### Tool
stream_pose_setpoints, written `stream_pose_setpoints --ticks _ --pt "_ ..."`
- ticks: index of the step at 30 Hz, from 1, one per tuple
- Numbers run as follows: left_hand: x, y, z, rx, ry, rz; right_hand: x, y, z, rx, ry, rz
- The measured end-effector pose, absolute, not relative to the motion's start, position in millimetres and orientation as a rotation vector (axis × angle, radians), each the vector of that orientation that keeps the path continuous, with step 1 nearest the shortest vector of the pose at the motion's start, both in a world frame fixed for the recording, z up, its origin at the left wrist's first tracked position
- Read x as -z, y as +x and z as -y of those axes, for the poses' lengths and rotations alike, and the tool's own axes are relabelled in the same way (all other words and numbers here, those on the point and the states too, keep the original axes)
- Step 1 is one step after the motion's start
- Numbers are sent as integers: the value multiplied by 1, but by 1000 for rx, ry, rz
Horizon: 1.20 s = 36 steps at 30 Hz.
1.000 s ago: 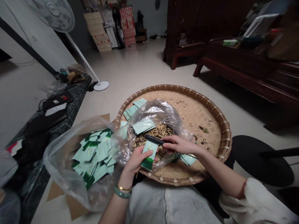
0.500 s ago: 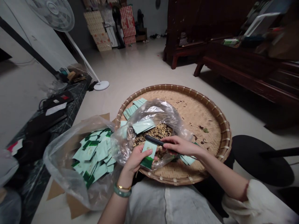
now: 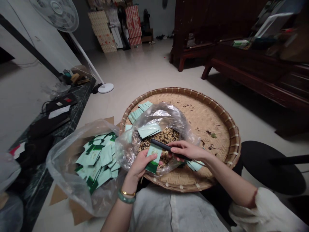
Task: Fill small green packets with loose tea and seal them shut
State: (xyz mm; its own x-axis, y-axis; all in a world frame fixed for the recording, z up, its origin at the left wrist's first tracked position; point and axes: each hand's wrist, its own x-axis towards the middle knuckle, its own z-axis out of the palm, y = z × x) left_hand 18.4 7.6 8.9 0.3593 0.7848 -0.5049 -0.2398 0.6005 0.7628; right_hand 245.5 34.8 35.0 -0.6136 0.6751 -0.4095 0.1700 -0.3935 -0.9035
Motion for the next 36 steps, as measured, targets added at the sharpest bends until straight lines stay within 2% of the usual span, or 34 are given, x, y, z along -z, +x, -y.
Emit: stream_pose_setpoints --ticks 14,16,21,24,30,36 --pt "-7 16 -9 -734 626 -1021 -29 252 -38 -1869 -1241 1527" --pt "-7 14 -10 -754 614 -1041 -23 262 -41 -1705 -1321 1662" --pt "-9 12 -9 -744 628 -1040 -4 272 -42 -928 -1551 2246" --pt "-10 14 -8 -716 650 -1028 -7 258 -39 -704 -1605 2309" --pt "-11 22 -2 -582 719 -1004 -28 208 -34 -828 -1306 2125" --pt "-11 19 1 -559 748 -955 -17 188 -38 -882 -1198 1991"
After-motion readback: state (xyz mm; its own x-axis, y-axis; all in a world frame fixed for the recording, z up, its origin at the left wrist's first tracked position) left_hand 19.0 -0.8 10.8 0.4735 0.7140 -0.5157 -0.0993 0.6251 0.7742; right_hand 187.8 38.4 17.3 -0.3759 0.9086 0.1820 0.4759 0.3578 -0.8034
